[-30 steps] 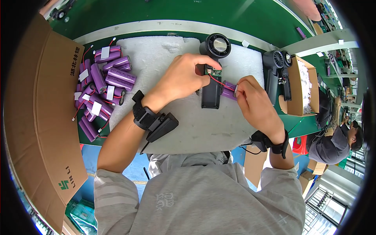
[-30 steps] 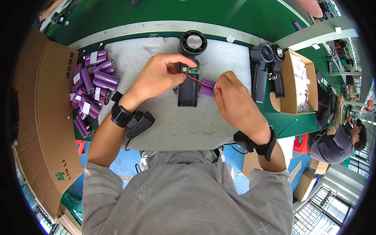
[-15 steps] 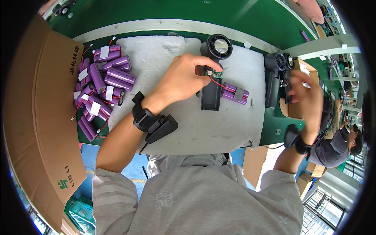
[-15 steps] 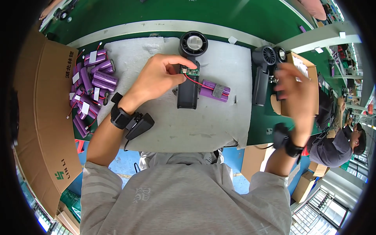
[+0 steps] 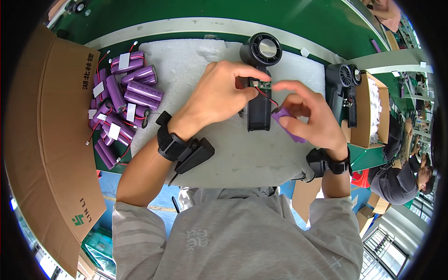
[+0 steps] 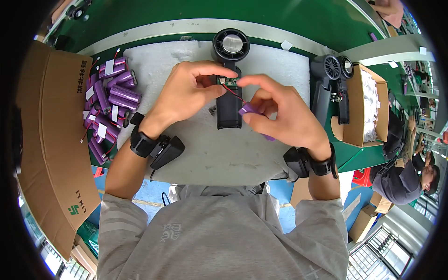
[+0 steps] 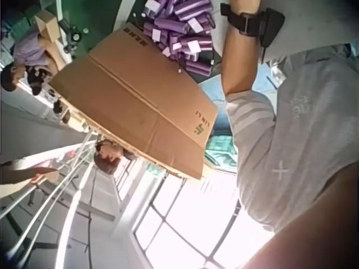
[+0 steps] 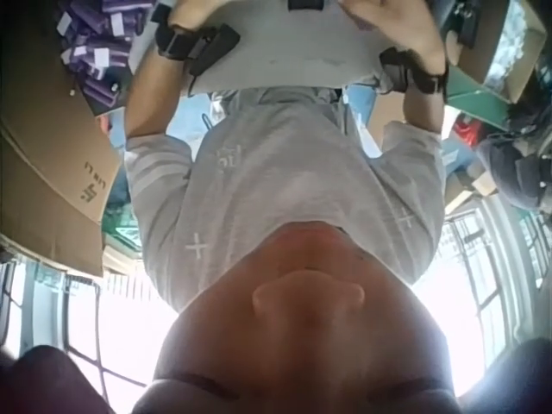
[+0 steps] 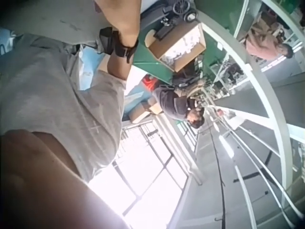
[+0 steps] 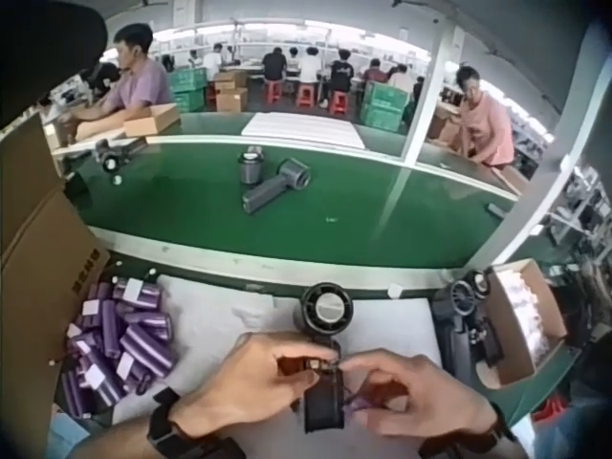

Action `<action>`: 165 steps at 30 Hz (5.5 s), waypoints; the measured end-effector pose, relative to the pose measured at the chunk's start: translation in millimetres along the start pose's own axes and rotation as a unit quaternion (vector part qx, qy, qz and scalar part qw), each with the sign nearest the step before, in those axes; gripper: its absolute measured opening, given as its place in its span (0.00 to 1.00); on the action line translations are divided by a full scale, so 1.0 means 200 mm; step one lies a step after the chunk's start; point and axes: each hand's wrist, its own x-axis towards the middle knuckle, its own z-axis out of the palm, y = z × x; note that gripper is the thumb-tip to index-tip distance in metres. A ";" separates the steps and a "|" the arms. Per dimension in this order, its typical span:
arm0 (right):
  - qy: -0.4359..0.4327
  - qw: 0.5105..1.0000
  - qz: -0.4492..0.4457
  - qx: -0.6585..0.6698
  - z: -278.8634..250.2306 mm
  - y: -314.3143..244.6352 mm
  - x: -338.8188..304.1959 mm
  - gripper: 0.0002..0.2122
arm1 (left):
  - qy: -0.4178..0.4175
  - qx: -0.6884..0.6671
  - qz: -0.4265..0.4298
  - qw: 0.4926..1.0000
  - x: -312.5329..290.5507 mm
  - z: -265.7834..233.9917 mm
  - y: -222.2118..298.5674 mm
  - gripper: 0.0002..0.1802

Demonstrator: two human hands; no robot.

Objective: The person picks up a circuit board and a battery pack, connects the wires, and places the battery pack into the fan housing, repeating the process with a second unit.

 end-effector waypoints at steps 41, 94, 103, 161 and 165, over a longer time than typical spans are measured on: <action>-0.007 0.992 -0.118 0.044 0.06 0.08 -0.02 0.36 | 0.005 0.042 0.057 0.997 0.01 -0.01 -0.02 0.14; 0.215 0.954 -0.183 -0.105 0.27 0.08 0.01 0.25 | -0.032 0.010 0.024 0.999 0.00 -0.04 0.00 0.16; 0.157 0.972 -0.168 -0.053 0.23 0.08 0.06 0.29 | -0.082 0.006 -0.024 0.996 0.01 -0.07 0.01 0.24; 0.162 0.868 -0.193 -0.428 -0.15 -0.04 0.55 0.32 | 0.110 0.009 0.079 0.991 0.03 -0.05 -0.03 0.29; 0.252 0.822 -0.043 -0.509 -0.38 -0.19 0.84 0.30 | 0.097 0.048 0.061 0.992 0.03 -0.08 -0.07 0.26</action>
